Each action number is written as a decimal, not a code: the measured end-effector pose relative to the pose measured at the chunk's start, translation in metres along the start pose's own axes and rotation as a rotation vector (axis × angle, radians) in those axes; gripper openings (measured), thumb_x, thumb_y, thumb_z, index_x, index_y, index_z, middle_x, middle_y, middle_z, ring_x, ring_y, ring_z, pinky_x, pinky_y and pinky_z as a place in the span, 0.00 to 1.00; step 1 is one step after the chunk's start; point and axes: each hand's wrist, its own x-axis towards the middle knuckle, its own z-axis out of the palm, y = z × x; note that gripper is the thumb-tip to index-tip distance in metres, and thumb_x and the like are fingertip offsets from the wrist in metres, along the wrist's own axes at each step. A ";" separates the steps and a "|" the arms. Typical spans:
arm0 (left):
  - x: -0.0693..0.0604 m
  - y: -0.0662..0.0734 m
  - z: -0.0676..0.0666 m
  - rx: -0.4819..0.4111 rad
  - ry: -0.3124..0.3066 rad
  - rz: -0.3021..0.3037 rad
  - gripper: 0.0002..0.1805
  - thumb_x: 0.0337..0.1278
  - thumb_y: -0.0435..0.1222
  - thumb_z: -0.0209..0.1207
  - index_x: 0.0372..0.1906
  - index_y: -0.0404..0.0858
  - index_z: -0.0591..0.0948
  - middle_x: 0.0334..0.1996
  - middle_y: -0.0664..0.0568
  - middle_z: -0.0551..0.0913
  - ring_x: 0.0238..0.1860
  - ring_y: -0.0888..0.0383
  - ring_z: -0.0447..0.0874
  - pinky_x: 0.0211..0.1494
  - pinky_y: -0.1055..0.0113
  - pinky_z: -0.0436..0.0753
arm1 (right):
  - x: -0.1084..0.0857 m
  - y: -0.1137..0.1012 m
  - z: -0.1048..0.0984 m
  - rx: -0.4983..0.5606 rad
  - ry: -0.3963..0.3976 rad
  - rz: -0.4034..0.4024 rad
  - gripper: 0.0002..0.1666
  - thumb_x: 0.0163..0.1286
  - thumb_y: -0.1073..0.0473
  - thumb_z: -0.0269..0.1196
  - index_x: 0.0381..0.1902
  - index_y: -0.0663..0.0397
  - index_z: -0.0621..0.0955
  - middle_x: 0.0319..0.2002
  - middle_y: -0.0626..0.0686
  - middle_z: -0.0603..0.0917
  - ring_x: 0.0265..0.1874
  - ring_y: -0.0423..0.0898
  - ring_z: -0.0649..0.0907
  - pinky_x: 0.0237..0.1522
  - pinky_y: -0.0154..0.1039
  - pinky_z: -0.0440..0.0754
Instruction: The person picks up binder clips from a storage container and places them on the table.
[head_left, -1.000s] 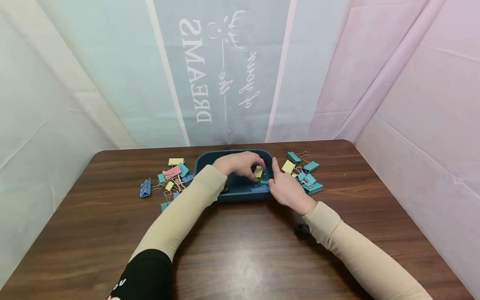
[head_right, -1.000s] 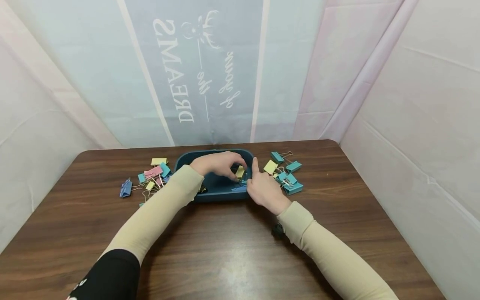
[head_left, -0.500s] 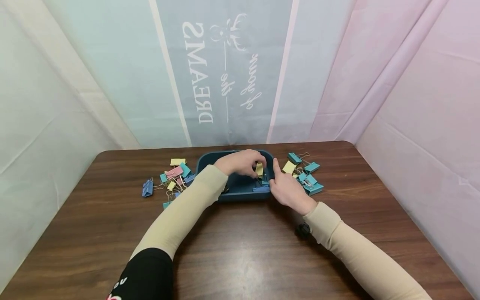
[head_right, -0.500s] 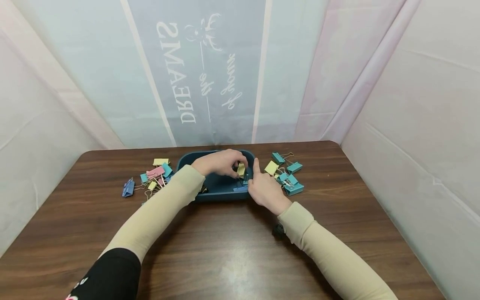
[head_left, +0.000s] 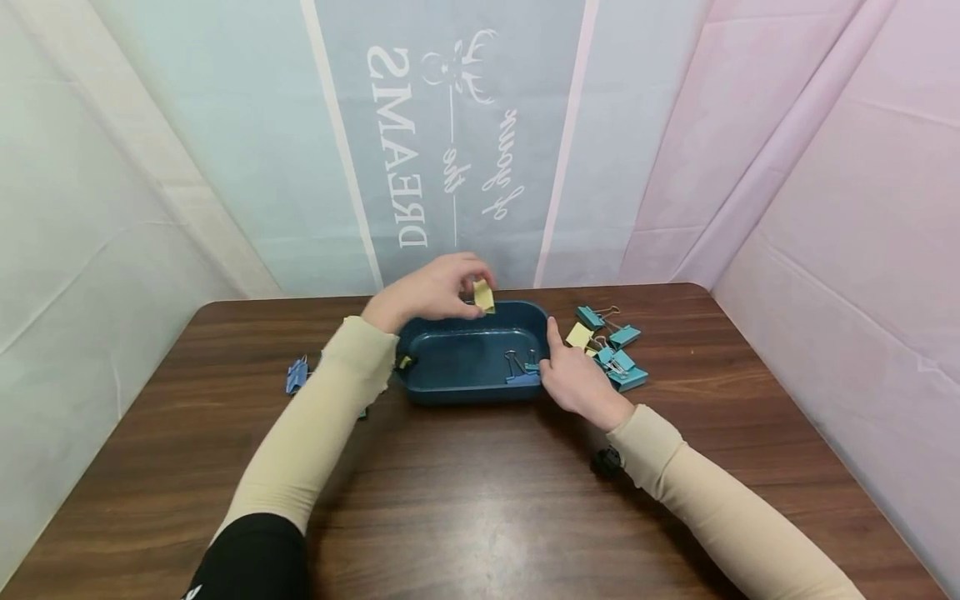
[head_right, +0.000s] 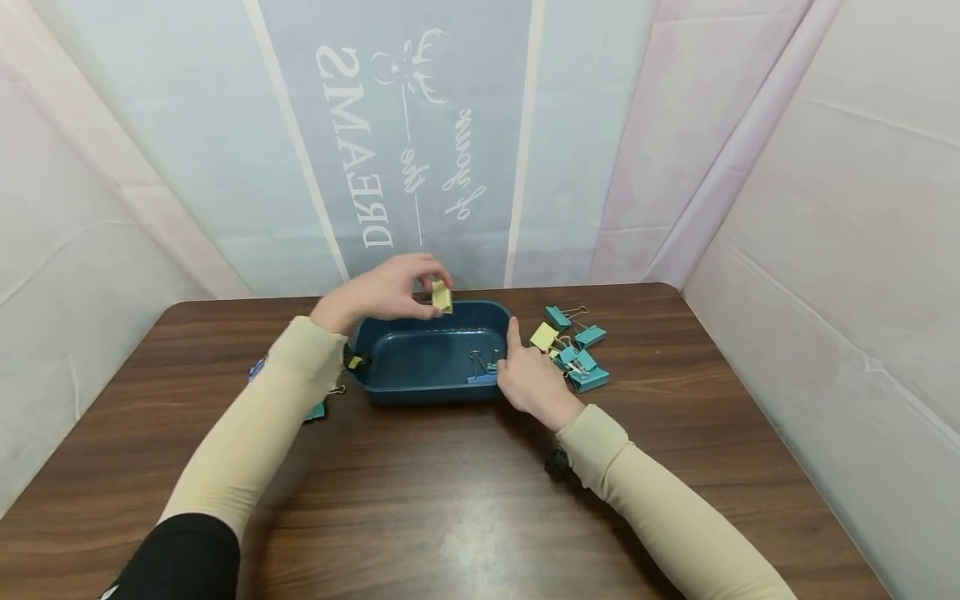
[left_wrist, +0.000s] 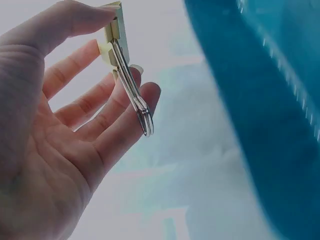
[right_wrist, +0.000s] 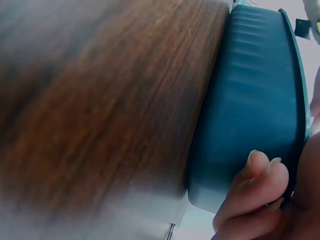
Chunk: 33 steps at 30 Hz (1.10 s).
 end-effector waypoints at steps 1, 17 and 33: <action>-0.007 0.000 -0.006 0.004 0.011 -0.012 0.19 0.54 0.40 0.69 0.52 0.43 0.81 0.47 0.52 0.77 0.44 0.55 0.77 0.49 0.60 0.77 | 0.000 0.000 0.000 -0.001 0.000 -0.003 0.43 0.77 0.55 0.46 0.79 0.62 0.40 0.14 0.53 0.75 0.08 0.48 0.73 0.13 0.40 0.68; -0.128 -0.076 -0.027 0.023 -0.019 -0.289 0.17 0.56 0.32 0.65 0.51 0.39 0.80 0.40 0.48 0.78 0.35 0.52 0.77 0.39 0.58 0.78 | -0.002 0.001 0.000 0.003 0.004 -0.016 0.43 0.77 0.56 0.46 0.79 0.63 0.39 0.13 0.53 0.74 0.07 0.48 0.71 0.11 0.39 0.65; -0.163 -0.127 -0.014 0.010 -0.089 -0.520 0.23 0.62 0.40 0.64 0.57 0.31 0.77 0.51 0.36 0.79 0.46 0.42 0.79 0.48 0.45 0.78 | -0.003 0.001 -0.001 0.020 0.002 -0.027 0.43 0.77 0.56 0.47 0.79 0.62 0.39 0.13 0.52 0.74 0.07 0.48 0.71 0.12 0.39 0.65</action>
